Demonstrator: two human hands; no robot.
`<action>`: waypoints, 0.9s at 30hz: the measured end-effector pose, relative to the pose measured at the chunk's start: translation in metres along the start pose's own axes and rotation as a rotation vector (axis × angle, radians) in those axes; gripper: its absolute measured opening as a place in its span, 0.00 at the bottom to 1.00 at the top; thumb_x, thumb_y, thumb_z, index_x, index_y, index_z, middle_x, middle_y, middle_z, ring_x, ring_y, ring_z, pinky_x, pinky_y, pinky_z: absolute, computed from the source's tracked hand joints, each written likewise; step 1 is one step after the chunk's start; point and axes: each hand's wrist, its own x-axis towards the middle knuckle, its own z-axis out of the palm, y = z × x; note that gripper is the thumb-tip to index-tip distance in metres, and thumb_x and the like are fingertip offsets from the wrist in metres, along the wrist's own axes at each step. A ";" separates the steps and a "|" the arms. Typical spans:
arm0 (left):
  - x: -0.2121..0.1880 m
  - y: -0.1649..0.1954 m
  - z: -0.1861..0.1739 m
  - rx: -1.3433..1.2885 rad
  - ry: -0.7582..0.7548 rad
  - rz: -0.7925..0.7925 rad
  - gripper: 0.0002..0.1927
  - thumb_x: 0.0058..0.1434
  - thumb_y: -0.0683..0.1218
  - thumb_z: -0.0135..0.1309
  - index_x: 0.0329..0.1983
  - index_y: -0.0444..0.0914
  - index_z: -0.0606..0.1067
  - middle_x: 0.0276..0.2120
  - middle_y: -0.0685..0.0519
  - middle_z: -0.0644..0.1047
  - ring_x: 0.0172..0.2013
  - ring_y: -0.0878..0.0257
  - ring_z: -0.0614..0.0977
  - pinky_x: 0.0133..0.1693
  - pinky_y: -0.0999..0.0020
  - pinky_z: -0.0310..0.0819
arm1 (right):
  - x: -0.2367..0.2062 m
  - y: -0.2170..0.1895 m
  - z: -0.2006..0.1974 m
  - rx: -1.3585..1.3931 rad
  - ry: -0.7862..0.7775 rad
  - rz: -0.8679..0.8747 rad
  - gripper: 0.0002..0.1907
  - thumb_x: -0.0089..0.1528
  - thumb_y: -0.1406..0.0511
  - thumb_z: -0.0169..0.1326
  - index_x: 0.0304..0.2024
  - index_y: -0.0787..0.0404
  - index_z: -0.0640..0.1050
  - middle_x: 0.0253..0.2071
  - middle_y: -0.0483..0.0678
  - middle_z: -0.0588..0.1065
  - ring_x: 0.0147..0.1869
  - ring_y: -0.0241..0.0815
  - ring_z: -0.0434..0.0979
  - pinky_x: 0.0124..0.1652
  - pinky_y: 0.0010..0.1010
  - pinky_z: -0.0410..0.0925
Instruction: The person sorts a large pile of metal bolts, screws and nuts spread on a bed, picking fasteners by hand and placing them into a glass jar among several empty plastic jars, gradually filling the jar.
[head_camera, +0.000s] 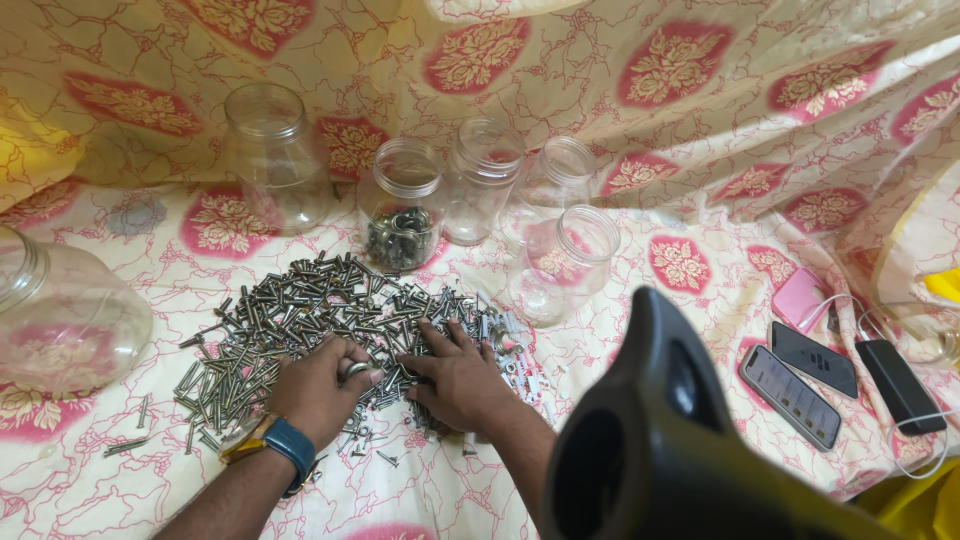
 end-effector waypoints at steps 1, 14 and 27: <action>-0.001 0.001 -0.002 0.020 -0.003 0.025 0.16 0.57 0.58 0.64 0.43 0.48 0.77 0.26 0.59 0.82 0.29 0.61 0.85 0.69 0.52 0.55 | 0.002 -0.001 0.000 -0.002 0.014 0.006 0.28 0.63 0.51 0.54 0.66 0.34 0.70 0.80 0.42 0.46 0.83 0.54 0.37 0.72 0.65 0.42; -0.001 -0.002 -0.014 -0.132 0.038 0.002 0.17 0.56 0.57 0.64 0.44 0.47 0.78 0.33 0.56 0.85 0.33 0.62 0.87 0.38 0.63 0.80 | 0.046 -0.014 0.011 -0.041 0.155 -0.274 0.42 0.60 0.53 0.58 0.73 0.45 0.56 0.78 0.49 0.48 0.81 0.61 0.40 0.71 0.62 0.45; 0.020 -0.035 -0.017 0.118 0.376 0.051 0.13 0.55 0.59 0.64 0.33 0.47 0.82 0.63 0.52 0.73 0.69 0.47 0.61 0.67 0.39 0.44 | 0.035 -0.006 0.002 -0.100 0.166 -0.215 0.25 0.67 0.52 0.52 0.68 0.40 0.70 0.79 0.41 0.55 0.86 0.57 0.42 0.74 0.65 0.45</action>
